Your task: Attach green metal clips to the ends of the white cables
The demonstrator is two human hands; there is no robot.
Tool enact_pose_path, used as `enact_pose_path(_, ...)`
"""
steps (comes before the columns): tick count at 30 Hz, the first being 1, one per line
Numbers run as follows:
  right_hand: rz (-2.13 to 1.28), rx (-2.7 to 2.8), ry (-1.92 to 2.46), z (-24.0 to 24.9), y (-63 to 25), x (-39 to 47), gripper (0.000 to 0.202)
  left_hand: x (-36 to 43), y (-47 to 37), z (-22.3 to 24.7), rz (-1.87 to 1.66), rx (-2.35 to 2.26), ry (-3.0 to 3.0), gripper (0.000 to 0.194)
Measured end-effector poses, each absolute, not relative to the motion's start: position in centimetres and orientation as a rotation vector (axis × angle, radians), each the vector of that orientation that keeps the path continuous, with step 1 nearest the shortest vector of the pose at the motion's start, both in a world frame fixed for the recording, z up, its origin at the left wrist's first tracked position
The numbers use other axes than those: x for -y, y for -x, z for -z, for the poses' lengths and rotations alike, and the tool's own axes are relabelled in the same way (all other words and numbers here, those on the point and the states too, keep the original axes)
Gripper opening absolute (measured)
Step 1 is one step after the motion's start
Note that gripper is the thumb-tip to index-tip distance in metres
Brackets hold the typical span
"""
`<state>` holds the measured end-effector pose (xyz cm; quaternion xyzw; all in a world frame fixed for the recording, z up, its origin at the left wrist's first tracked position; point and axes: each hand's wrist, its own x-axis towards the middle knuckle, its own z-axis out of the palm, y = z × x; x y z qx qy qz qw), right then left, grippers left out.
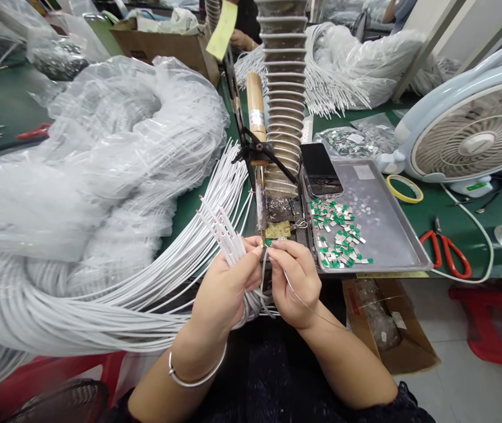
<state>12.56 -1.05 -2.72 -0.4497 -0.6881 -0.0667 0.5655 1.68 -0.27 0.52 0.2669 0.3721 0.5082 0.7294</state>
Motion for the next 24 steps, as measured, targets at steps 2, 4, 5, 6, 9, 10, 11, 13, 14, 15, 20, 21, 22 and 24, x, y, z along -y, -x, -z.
enact_pose_path(2, 0.158, 1.619, 1.060, 2.79, -12.59, 1.05, 0.026, 0.28, -1.68, -0.57, -1.122, -0.819, -0.583, 0.009)
enact_pose_path(4, 0.156, 1.622, 1.060, 2.86, -12.64, 1.08, 0.027, 0.24, -1.69, -0.60, -1.121, -0.817, -0.580, 0.008)
enact_pose_path(5, 0.152, 1.623, 1.059, 2.88, -12.66, 1.10, 0.027, 0.21, -1.69, -0.61, -1.120, -0.817, -0.578, 0.008)
enact_pose_path(6, 0.149, 1.624, 1.056, 2.91, -12.67, 1.13, 0.027, 0.19, -1.70, -0.60, -1.118, -0.817, -0.576, 0.008)
enact_pose_path(9, 0.141, 1.626, 1.049, 2.96, -12.65, 1.20, 0.027, 0.21, -1.72, -0.51, -1.115, -0.824, -0.572, 0.008)
enact_pose_path(10, 0.136, 1.627, 1.047, 2.98, -12.63, 1.22, 0.027, 0.25, -1.74, -0.45, -1.114, -0.828, -0.571, 0.008)
enact_pose_path(11, 0.131, 1.627, 1.048, 2.99, -12.61, 1.23, 0.027, 0.28, -1.76, -0.39, -1.113, -0.830, -0.571, 0.008)
enact_pose_path(13, 0.123, 1.629, 1.051, 2.99, -12.58, 1.26, 0.027, 0.35, -1.80, -0.26, -1.112, -0.836, -0.570, 0.008)
enact_pose_path(14, 0.122, 1.630, 1.051, 2.98, -12.57, 1.28, 0.027, 0.36, -1.82, -0.20, -1.111, -0.840, -0.569, 0.008)
enact_pose_path(15, 0.122, 1.633, 1.050, 2.97, -12.58, 1.30, 0.027, 0.37, -1.83, -0.15, -1.111, -0.845, -0.568, 0.008)
enact_pose_path(20, 0.072, 1.633, 1.048, 3.10, -12.85, 1.48, 0.029, 0.31, -1.60, 0.02, -1.068, -0.873, -0.579, 0.014)
enact_pose_path(21, 0.045, 1.632, 1.056, 3.18, -12.94, 1.53, 0.030, 0.31, -1.50, 0.05, -1.055, -0.880, -0.591, 0.015)
enact_pose_path(22, 0.018, 1.634, 1.070, 3.24, -13.04, 1.57, 0.030, 0.32, -1.39, 0.09, -1.041, -0.886, -0.607, 0.016)
enact_pose_path(24, -0.023, 1.647, 1.118, 3.30, -13.19, 1.62, 0.028, 0.39, -1.19, 0.20, -1.027, -0.903, -0.656, 0.015)
